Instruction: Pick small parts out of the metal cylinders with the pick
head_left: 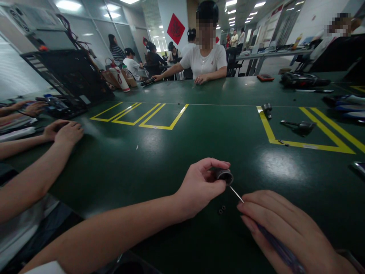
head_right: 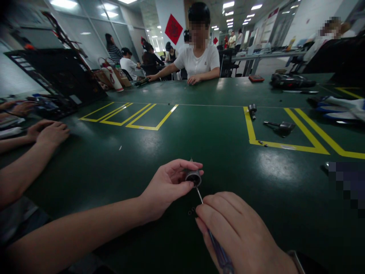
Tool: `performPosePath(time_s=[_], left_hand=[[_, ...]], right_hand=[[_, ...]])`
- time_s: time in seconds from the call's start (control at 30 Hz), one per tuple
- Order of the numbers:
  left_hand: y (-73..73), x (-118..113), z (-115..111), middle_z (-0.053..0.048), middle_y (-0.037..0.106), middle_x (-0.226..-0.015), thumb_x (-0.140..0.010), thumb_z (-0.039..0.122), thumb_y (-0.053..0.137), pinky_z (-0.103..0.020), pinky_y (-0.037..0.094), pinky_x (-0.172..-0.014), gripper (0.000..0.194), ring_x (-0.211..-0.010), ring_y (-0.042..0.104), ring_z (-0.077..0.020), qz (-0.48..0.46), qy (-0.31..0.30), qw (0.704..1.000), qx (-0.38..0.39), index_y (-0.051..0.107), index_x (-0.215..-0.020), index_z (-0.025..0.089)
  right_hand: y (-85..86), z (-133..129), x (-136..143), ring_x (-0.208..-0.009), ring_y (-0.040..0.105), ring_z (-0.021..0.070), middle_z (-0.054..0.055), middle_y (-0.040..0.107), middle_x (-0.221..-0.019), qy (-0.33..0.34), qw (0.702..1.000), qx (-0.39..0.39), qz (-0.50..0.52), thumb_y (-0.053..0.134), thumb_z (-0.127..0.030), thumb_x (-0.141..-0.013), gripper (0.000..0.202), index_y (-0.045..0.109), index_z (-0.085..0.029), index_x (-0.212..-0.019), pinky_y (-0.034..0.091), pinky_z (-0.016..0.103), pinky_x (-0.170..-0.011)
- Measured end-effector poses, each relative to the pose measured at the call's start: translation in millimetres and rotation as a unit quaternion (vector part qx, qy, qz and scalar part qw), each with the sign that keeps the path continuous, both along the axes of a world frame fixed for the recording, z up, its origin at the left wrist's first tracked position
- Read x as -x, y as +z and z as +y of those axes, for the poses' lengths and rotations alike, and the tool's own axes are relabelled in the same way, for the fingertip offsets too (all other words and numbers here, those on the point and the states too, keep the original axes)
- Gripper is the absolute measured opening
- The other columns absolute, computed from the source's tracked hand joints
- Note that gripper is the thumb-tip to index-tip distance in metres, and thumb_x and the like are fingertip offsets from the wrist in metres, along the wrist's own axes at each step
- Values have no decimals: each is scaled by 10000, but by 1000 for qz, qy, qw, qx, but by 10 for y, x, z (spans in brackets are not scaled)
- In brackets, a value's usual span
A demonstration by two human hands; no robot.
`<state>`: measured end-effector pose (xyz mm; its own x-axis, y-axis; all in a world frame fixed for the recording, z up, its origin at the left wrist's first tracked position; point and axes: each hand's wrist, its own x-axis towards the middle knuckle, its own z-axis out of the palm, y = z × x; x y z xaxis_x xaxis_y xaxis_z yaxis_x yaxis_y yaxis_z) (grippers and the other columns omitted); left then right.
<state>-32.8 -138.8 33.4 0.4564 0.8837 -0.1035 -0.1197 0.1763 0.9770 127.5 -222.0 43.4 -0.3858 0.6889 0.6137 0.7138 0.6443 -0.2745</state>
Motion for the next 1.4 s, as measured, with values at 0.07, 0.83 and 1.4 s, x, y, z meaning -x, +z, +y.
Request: performPosePath(time_s=[0.07, 0.83, 1.4], left_hand=[[-13, 8, 2, -74, 633, -1095, -651, 18, 605, -335, 489, -829, 268, -941, 629, -182, -2, -4, 1000, -4, 612, -886, 148], [13, 15, -5, -69, 645, -1067, -658, 21, 607, -352, 490, -852, 239, -913, 636, -170, -4, 0, 1000, -1, 633, -860, 146], [-6, 3, 15, -57, 663, -993, -672, 22, 594, -342, 509, -821, 164, -885, 644, -165, 8, 11, 1000, 2, 617, -789, 134]], right_hand=[[3, -5, -5, -798, 682, 182, 46, 706, -854, -2, 1000, 6, -4, 471, -155, -826, 201, 588, -216, -977, 576, 277, -684], [-51, -74, -30, -736, 692, 190, 30, 723, -822, -18, 999, -26, 7, 506, -120, -785, 237, 598, -228, -975, 588, 280, -655], [35, -35, -25, -662, 685, 168, 15, 719, -747, 12, 999, -19, 41, 527, -99, -754, 208, 621, -231, -884, 567, 231, -587]])
